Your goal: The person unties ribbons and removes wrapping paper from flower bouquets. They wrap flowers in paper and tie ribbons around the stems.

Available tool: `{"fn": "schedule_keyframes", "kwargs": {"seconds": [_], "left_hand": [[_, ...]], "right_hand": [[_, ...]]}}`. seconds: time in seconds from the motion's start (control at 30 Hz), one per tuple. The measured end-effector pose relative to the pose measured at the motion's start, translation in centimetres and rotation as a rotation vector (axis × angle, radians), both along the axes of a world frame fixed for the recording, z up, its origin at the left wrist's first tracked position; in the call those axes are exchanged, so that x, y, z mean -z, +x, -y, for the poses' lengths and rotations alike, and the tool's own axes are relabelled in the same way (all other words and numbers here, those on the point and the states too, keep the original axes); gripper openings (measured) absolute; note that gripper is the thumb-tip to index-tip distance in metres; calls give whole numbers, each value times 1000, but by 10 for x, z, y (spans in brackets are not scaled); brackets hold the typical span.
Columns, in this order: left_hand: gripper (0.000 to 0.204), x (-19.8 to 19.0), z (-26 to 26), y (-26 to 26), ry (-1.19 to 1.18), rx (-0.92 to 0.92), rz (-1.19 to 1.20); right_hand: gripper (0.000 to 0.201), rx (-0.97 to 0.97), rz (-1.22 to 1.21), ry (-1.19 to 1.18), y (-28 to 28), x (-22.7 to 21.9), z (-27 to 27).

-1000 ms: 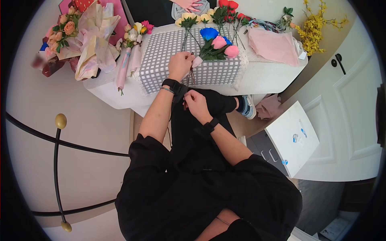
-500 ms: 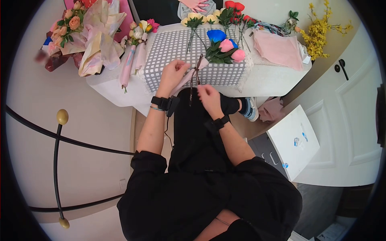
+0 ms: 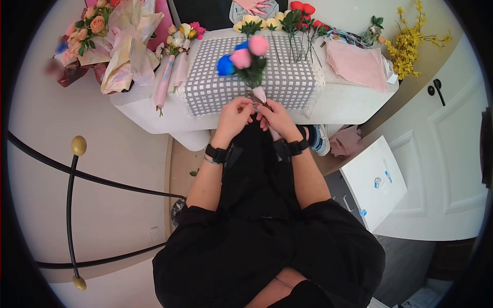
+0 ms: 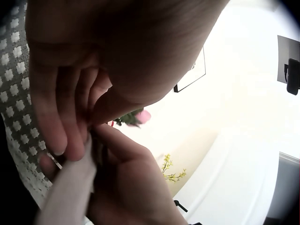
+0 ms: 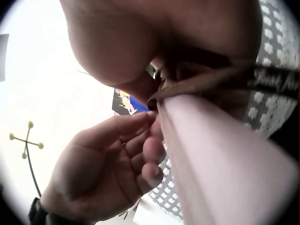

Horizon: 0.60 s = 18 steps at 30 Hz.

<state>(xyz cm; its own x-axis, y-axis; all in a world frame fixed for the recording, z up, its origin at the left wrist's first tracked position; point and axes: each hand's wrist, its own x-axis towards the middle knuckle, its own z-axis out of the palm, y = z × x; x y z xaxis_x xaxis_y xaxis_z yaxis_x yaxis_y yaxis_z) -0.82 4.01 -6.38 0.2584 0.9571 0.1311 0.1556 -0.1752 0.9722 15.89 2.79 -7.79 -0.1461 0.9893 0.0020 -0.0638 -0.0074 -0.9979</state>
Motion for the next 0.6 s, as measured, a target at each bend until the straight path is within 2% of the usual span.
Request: {"fn": "schedule_keyframes", "kwargs": {"seconds": [0.1,0.17,0.2,0.23,0.3,0.37,0.4,0.47,0.5,0.57,0.6], "left_hand": [[22,-4,7,-3,33,-29,63],[26,-1,16,-2,-15,-40,75],[30,1,23,3,101,-101,79],[35,4,31,7,216,-160,81],[52,-6,52,10,312,-175,-17],[45,-4,53,11,575,-252,-218],[45,-2,48,12,568,-255,-217],[30,1,25,17,686,-332,-276],[30,-1,17,19,687,-332,-271],[16,-8,-4,25,706,-370,-190],[21,-7,-14,28,716,-399,-154]], "right_hand": [[19,-117,127,0,2,-9,5],[18,-121,-242,85,-12,-4,4],[18,-62,-372,83,-22,-4,5],[18,-70,-370,84,-26,-5,4],[20,69,-372,133,-33,-9,6],[20,52,-433,85,-31,-12,5],[20,43,-441,64,-28,-12,-1],[20,65,-414,56,-24,-8,-21],[20,66,-410,58,-22,-8,-29],[21,73,-298,101,-17,-18,-45],[24,99,-254,98,-15,-25,-48]]}}
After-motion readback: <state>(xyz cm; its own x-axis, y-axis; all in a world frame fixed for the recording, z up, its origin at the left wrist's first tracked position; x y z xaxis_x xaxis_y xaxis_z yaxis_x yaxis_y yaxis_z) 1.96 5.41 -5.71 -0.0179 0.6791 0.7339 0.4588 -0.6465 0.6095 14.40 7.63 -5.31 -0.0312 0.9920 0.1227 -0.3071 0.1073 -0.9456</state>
